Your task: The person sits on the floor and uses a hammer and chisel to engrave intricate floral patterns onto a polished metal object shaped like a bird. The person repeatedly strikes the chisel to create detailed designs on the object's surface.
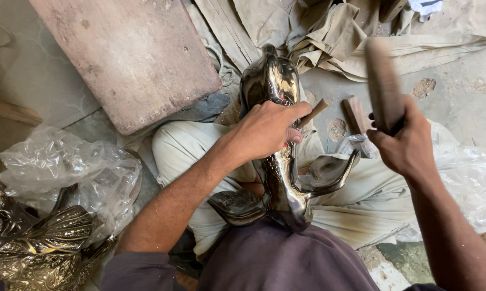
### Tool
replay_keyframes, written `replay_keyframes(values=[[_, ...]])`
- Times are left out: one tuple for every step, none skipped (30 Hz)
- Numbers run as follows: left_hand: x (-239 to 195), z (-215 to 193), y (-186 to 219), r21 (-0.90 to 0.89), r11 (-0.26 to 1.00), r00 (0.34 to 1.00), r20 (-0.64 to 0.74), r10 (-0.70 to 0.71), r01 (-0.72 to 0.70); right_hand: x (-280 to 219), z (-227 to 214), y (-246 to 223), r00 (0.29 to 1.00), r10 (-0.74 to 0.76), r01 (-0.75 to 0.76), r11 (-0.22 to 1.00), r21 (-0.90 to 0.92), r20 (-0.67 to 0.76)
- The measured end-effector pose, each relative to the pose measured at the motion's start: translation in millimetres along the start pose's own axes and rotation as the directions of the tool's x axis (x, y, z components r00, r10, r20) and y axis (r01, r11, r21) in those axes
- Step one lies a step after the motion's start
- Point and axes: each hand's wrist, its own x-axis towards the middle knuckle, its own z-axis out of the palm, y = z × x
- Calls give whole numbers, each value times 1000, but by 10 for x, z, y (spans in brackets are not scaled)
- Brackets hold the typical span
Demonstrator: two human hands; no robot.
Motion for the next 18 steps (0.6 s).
replay_keyframes(values=[[5, 1, 4, 3, 1000, 999, 30, -16, 16, -38, -14, 12, 997, -75, 74, 994, -84, -14], [6, -2, 4, 8, 999, 998, 57, -35, 34, -67, -11, 18, 988, -153, 147, 975, -166, -21], [8, -5, 4, 15, 999, 995, 85, -53, 52, -88, -3, 23, 973, -229, 217, 944, -247, -21], [8, -4, 3, 28, 999, 998, 54, -22, 20, -108, 5, 29, 979, -198, 184, 958, -218, -42], [11, 1, 4, 41, 999, 1000, 23, 11, -12, -121, 12, 35, 984, -165, 151, 971, -188, -63], [12, 8, 5, 56, 997, 999, -6, 45, -45, -137, 15, 41, 988, -130, 116, 981, -157, -83], [16, 15, 7, 51, 999, 1000, 15, 15, -16, -145, 9, 45, 991, -133, 121, 959, -257, -31], [30, 18, 12, 45, 999, 999, 35, -14, 12, -139, -11, 44, 991, -131, 131, 926, -355, 22], [40, 14, 12, 40, 998, 998, 54, -42, 40, -138, -22, 36, 990, -123, 144, 882, -449, 75], [37, 15, 8, 41, 999, 999, 41, -22, 21, -137, -31, 24, 995, -92, 98, 942, -320, 35], [26, 14, 1, 42, 999, 1000, 27, -2, 1, -139, -46, 6, 999, -54, 53, 982, -183, 1], [9, 10, -6, 43, 999, 1000, 9, 16, -16, -121, -56, -25, 1000, -16, 15, 999, -41, -26], [-12, 7, -13, 19, 1000, 1000, 4, -6, 6, -102, -60, -63, 994, -105, 102, 971, -217, -4], [-30, 9, -15, -5, 1000, 1000, 2, -26, 26, -86, -71, -105, 982, -186, 183, 905, -384, 30], [-48, 12, -17, -29, 999, 999, 2, -45, 45, -62, -73, -153, 963, -257, 259, 805, -534, 79], [-69, 16, -22, -43, 996, 997, -7, -82, 82, -29, -67, -205, 968, -242, 248, 891, -379, 64], [-98, 16, -31, -57, 991, 993, -15, -119, 118, 32, -61, -265, 973, -226, 231, 950, -212, 51], [-131, 15, -42, -72, 986, 987, -26, -156, 154, 108, -55, -338, 977, -211, 212, 976, -38, 42]])
